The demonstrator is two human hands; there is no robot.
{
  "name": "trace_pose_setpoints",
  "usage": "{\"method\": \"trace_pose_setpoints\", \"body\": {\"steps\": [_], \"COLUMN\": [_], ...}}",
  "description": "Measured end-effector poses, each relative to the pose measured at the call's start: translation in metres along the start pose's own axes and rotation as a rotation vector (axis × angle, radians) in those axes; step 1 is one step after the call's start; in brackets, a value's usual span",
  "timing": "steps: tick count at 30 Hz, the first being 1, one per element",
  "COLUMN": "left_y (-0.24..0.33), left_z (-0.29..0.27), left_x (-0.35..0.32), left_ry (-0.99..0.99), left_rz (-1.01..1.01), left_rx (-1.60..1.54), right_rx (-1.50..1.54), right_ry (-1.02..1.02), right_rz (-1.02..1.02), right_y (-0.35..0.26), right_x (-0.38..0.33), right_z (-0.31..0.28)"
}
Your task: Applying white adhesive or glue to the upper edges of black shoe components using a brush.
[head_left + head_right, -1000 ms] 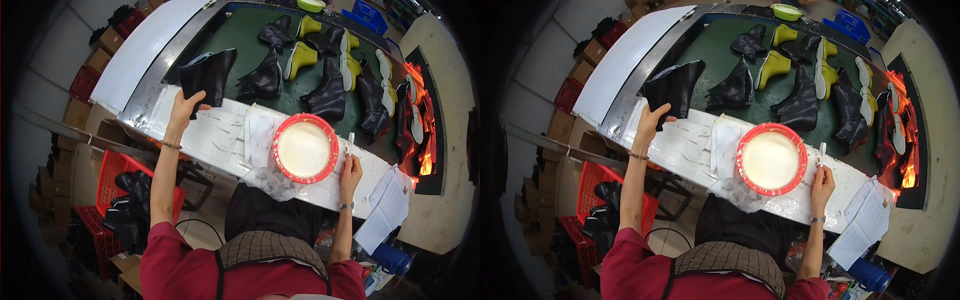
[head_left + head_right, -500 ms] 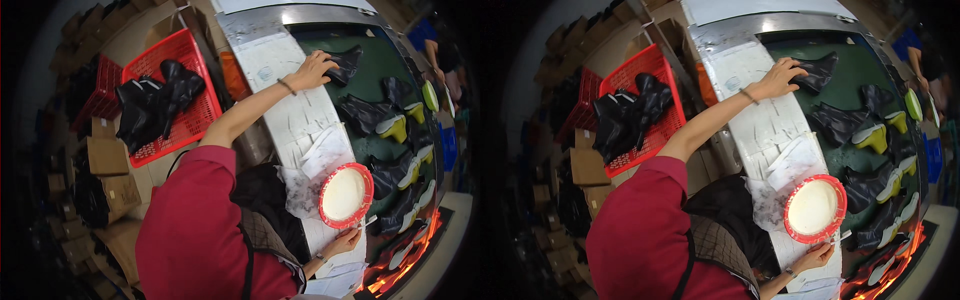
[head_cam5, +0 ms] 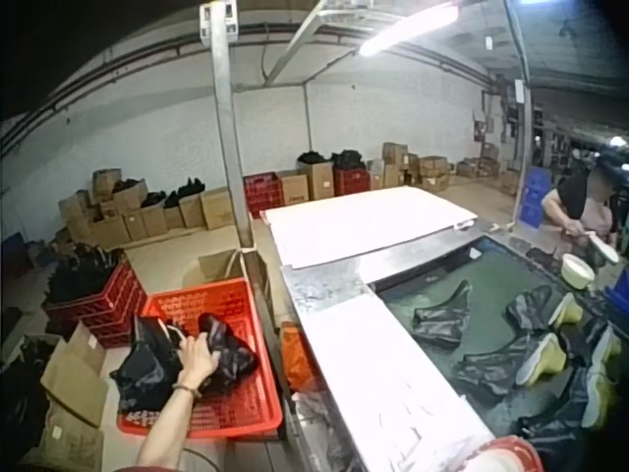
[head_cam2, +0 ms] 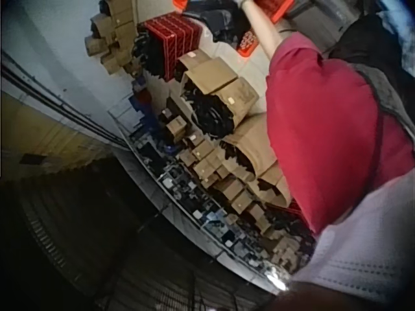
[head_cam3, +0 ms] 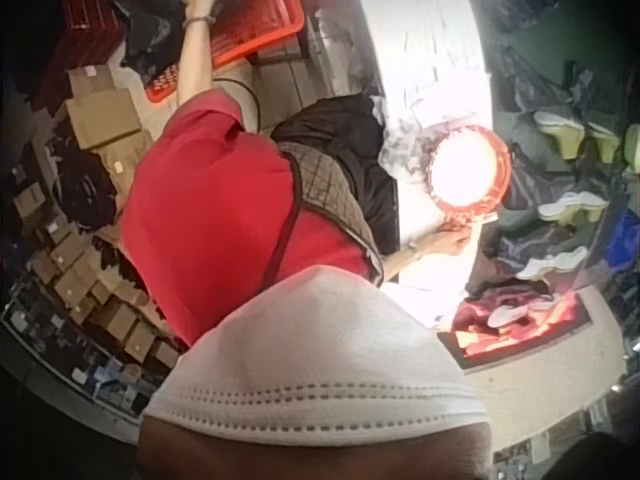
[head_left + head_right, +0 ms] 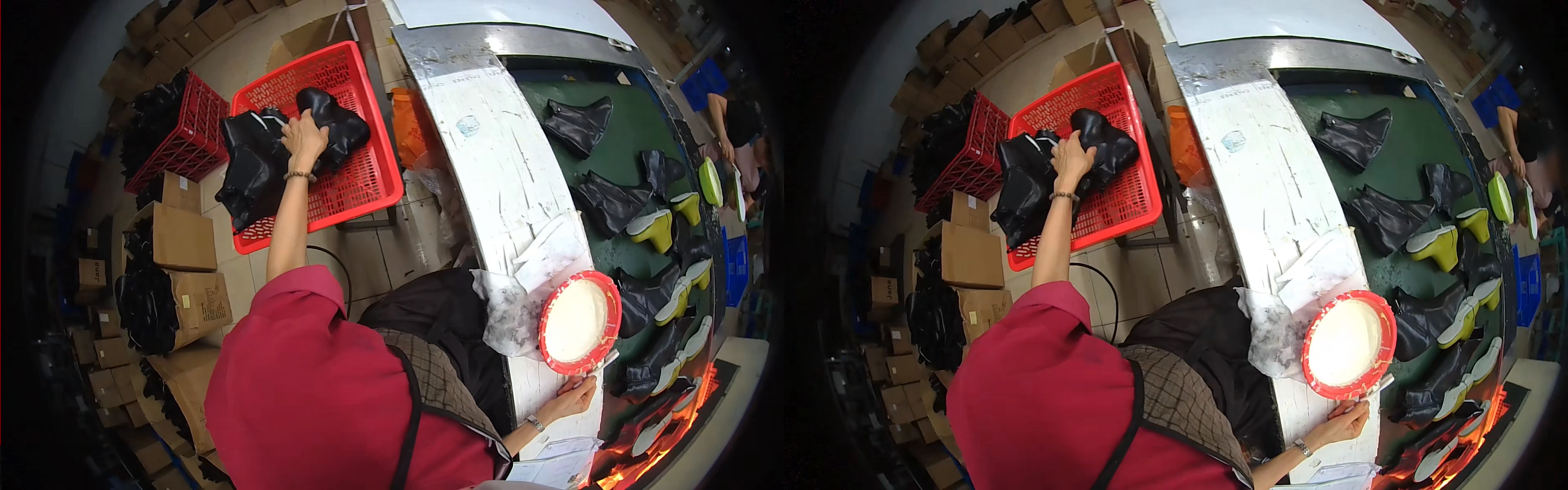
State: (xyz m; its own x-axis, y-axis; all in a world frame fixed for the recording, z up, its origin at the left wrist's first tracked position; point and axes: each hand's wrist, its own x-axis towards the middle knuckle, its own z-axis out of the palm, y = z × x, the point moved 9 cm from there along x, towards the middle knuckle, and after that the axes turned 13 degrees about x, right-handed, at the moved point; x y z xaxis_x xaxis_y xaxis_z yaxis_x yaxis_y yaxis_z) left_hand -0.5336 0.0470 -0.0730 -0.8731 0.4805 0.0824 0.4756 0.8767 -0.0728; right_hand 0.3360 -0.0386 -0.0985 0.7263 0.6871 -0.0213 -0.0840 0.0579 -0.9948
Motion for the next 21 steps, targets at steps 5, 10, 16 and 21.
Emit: {"method": "trace_pose_setpoints", "body": {"steps": [5, 10, 16, 21], "left_y": [-0.043, -0.175, -0.063, 0.01], "left_z": [-0.134, -0.075, -0.176, -0.242], "left_x": [-0.061, -0.023, -0.066, -0.123], "left_ry": [0.715, 0.213, 0.44, 0.327], "left_rz": [-0.073, -0.301, -0.091, 0.681], "left_rx": [0.206, 0.147, 0.082, -0.904], "right_rx": [-0.045, -0.136, -0.316, -0.463], "right_ry": [0.032, -0.019, -0.102, -0.273], "right_rz": [-0.032, -0.069, -0.47, -0.491], "right_y": [-0.007, 0.0, -0.027, -0.059], "right_x": [-0.004, 0.003, -0.015, 0.0], "right_z": [-0.002, 0.004, -0.014, 0.039]}}
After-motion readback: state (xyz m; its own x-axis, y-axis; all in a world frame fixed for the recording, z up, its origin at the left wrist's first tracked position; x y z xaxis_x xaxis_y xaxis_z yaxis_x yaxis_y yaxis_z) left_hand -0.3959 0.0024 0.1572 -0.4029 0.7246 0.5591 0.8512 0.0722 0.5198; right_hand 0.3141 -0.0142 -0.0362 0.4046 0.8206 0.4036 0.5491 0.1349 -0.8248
